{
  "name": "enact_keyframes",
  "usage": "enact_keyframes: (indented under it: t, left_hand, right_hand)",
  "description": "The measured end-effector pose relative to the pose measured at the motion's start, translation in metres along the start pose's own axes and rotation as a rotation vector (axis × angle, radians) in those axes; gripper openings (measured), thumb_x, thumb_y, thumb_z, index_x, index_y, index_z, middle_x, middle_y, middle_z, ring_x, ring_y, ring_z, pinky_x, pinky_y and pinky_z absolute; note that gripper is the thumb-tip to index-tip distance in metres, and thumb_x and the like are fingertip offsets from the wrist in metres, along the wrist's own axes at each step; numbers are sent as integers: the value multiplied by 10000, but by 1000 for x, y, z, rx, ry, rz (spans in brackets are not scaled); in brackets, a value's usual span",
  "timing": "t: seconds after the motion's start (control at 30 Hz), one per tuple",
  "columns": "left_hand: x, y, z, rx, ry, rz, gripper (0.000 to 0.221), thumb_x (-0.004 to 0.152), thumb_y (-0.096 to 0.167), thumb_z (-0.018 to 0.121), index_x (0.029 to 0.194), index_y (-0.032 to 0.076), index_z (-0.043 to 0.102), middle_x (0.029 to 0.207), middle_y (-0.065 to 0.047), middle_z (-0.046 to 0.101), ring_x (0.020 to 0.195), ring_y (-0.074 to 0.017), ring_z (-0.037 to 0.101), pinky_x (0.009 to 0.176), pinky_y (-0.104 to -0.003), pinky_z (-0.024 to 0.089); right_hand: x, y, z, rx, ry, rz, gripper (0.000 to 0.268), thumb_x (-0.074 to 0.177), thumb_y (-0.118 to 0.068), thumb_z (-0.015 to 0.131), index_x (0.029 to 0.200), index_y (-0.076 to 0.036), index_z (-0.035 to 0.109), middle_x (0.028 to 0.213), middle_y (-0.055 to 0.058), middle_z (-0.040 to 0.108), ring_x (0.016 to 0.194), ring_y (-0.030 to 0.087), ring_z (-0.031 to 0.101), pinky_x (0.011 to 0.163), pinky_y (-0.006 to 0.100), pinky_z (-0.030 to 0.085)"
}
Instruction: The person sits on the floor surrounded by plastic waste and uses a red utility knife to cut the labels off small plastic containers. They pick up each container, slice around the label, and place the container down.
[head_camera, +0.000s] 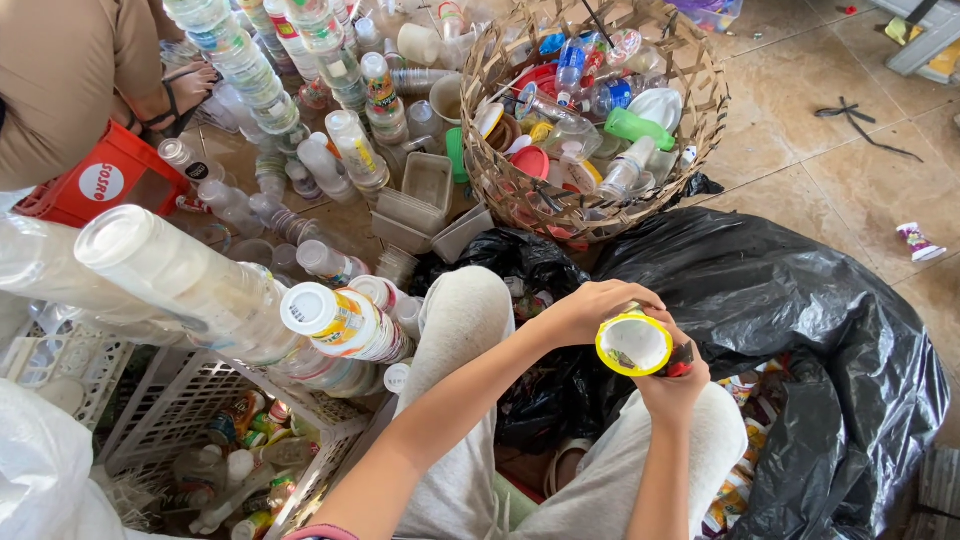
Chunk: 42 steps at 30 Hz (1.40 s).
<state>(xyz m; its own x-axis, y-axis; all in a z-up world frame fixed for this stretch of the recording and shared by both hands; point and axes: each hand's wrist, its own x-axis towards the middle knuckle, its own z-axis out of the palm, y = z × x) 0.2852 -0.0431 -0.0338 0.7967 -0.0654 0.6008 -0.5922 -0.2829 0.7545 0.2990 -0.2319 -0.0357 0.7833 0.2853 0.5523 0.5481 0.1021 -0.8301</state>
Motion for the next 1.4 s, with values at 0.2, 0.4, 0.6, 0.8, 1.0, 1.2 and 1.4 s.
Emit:
enact_keyframes:
  t: [0.2, 0.4, 0.6, 0.8, 1.0, 1.2, 1.4]
  left_hand:
    - [2, 8, -2, -6, -18, -11, 553, 829, 148, 858, 1334, 177, 634, 1117, -49, 728, 1041, -297, 701, 1019, -395, 537]
    - [17, 33, -11, 155, -35, 33, 525, 897, 233, 795, 1372, 190, 575, 1115, -5, 687, 1031, -257, 683, 980, -388, 526]
    - [3, -11, 4, 280, -64, -20, 641, 663, 447, 892, 1180, 190, 612, 1007, 1, 683, 972, -246, 687, 910, -372, 544]
    - [-15, -16, 23, 331, -88, -210, 714, 558, 599, 834, 1120, 239, 580, 924, -21, 692, 920, -289, 719, 800, -438, 587]
    - [16, 68, -7, 117, -92, -510, 532, 537, 462, 865, 931, 131, 731, 765, -19, 759, 624, -241, 656, 649, -309, 528]
    - [14, 59, -12, 161, -62, -601, 476, 583, 410, 835, 931, 123, 681, 805, -39, 767, 664, -263, 711, 629, -345, 539]
    - [-1, 11, 5, 48, -95, -556, 555, 698, 216, 822, 1206, 119, 621, 1027, -86, 794, 836, -287, 774, 726, -367, 595]
  right_hand:
    - [-3, -2, -2, -47, 17, 8, 657, 599, 44, 941, 1189, 92, 654, 1148, 282, 701, 1126, 421, 681, 1046, 525, 482]
    - [0, -5, -4, -112, 58, 37, 784, 593, -33, 970, 1277, 101, 611, 1174, 265, 688, 1153, 375, 665, 1057, 517, 472]
    - [18, -34, 4, -26, -4, 51, 1048, 535, -23, 954, 1451, 95, 460, 1375, 289, 592, 1239, 350, 614, 1074, 450, 473]
    - [-3, 18, -26, -90, 42, 78, 893, 602, -26, 934, 1389, 103, 531, 1423, 274, 547, 1295, 349, 561, 1142, 461, 424]
    - [8, -27, -7, 97, 147, 379, 920, 764, 167, 689, 1595, 39, 314, 1415, 231, 541, 1217, 299, 576, 1027, 371, 518]
    - [20, -28, 10, 194, 89, 421, 840, 874, 113, 646, 1622, -37, 297, 1462, 255, 524, 1320, 362, 566, 1080, 465, 540]
    - [21, -21, 5, 75, 42, 539, 798, 907, 11, 693, 1635, -39, 370, 1357, 201, 588, 1088, 216, 614, 824, 222, 510]
